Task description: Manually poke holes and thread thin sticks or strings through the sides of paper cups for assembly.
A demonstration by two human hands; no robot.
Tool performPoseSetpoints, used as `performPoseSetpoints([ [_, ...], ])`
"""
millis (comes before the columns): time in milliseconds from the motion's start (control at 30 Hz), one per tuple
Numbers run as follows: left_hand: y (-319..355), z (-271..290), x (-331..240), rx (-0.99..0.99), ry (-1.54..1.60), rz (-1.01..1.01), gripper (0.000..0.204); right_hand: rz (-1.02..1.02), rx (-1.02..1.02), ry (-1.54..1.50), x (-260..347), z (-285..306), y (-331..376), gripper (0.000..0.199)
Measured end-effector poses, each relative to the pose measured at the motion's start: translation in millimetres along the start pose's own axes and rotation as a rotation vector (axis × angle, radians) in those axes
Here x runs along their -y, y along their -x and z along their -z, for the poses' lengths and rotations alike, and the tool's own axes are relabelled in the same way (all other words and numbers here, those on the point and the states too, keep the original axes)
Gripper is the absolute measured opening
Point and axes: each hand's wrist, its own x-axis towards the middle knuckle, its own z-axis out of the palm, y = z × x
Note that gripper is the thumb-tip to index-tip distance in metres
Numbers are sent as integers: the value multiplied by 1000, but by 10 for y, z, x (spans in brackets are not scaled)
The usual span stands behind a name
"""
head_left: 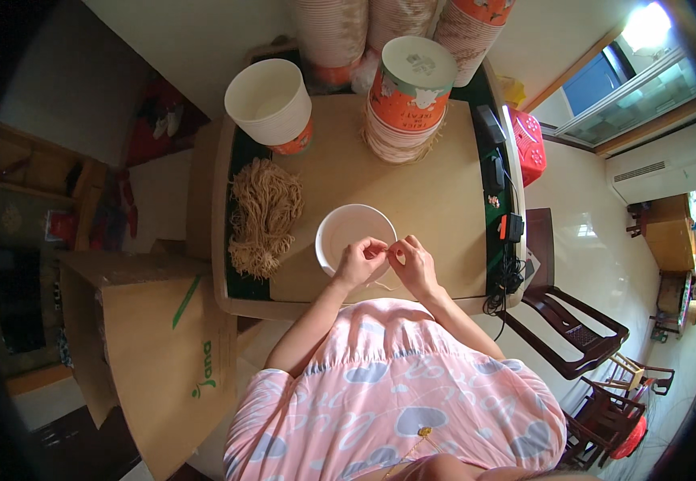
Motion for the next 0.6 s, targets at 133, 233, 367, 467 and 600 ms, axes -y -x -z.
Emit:
performPoseSetpoints([
  [133, 18, -22, -111, -18, -197, -87, 8, 5, 8, -11, -18, -6, -1, 5],
  [233, 31, 8, -146, -39, -208, -81, 8, 13, 11, -25, 1, 16, -2, 5],
  [367, 35, 38, -174, -29, -121, -66, 10, 46, -25, -144, 51, 13, -26, 6],
  [467, 28, 61, -211, -44, -93, -88, 14, -28, 17, -275, 73, 30, -48, 9],
  [600, 25, 56, -161, -27, -79, -71, 16, -20, 13, -338, -2, -7, -48, 10],
])
